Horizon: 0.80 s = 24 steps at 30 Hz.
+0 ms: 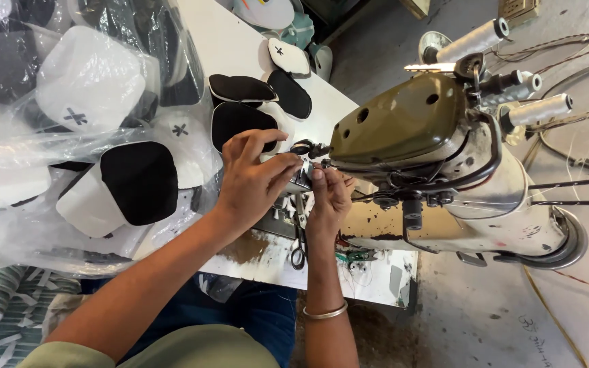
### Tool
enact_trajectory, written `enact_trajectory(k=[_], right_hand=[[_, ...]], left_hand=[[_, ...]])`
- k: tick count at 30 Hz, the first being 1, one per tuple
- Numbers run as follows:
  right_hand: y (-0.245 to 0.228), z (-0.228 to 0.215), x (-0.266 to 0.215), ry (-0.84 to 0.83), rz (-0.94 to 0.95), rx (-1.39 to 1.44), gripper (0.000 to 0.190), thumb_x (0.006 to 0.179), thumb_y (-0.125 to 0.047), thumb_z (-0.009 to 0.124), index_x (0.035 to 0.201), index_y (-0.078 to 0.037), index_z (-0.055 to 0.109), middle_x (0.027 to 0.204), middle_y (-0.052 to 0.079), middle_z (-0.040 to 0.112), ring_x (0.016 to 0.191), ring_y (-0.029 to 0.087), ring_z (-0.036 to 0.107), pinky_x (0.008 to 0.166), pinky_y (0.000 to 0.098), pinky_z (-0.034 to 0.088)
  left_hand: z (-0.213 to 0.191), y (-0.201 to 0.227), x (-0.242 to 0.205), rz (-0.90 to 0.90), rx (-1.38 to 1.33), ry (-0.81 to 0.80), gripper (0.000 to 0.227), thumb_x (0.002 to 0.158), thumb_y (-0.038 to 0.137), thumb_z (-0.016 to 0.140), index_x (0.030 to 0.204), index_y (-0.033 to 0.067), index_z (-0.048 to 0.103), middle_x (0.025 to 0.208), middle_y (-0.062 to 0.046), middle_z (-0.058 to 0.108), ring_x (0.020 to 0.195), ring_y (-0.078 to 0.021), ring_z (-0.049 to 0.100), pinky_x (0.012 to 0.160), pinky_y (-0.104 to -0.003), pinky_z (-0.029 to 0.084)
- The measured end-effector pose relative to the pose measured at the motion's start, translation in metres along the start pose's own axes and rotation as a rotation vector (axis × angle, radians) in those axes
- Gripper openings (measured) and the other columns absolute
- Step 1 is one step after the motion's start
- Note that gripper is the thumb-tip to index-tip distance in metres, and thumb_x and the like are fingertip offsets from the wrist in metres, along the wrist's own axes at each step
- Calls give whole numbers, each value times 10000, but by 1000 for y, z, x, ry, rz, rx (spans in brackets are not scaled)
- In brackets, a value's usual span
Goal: The person sews the edges of white and black fabric masks using a sewing machine, then cuts the excess thread with scissors. They handle multiple masks, placing finished ones on the table and picking up new ones from a pile.
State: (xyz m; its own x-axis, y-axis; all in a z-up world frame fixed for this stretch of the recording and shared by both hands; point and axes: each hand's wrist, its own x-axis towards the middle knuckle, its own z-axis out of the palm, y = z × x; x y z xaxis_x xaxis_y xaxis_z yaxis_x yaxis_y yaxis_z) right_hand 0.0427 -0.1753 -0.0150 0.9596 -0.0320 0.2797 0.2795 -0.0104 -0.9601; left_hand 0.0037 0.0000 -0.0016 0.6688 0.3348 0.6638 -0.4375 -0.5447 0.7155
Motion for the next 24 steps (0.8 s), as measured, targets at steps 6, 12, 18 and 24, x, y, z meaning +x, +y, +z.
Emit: enact_trajectory(k=[6,12,18,24], right_hand=[[-1,-2,-1,-53,-199,-310,105,1062,-71,694,1033,15,749,956,-15,561,1045,107,410,975,230,363],[-15,7,0,-92,-169,-303,151,1037,-138,686,1061,-9,761,952,-30,577,1020,111,406,953,248,362],[-5,2,2,-61,-125,-272,159,1042,-164,690,1013,-19,746,928,-39,579,996,102,415,928,254,358],[-14,8,1,-65,-92,-261,174,1041,-182,672,1031,-24,741,940,-33,612,979,100,416,929,240,351]], left_hand=[[1,0,0,0,-11,-34,124,901,226,809,1009,191,759,1314,11,589,1280,-269,485,1068,-471,332],[1,-1,0,-4,-11,-32,105,922,238,806,1002,197,752,1301,15,587,1278,-262,482,1066,-473,321],[2,-2,1,-2,-16,-35,111,930,245,802,1020,204,750,1301,19,589,1283,-256,483,1071,-466,317],[1,-2,1,5,-11,-26,113,928,251,801,1021,205,755,1286,12,592,1279,-257,480,1067,-458,309]])
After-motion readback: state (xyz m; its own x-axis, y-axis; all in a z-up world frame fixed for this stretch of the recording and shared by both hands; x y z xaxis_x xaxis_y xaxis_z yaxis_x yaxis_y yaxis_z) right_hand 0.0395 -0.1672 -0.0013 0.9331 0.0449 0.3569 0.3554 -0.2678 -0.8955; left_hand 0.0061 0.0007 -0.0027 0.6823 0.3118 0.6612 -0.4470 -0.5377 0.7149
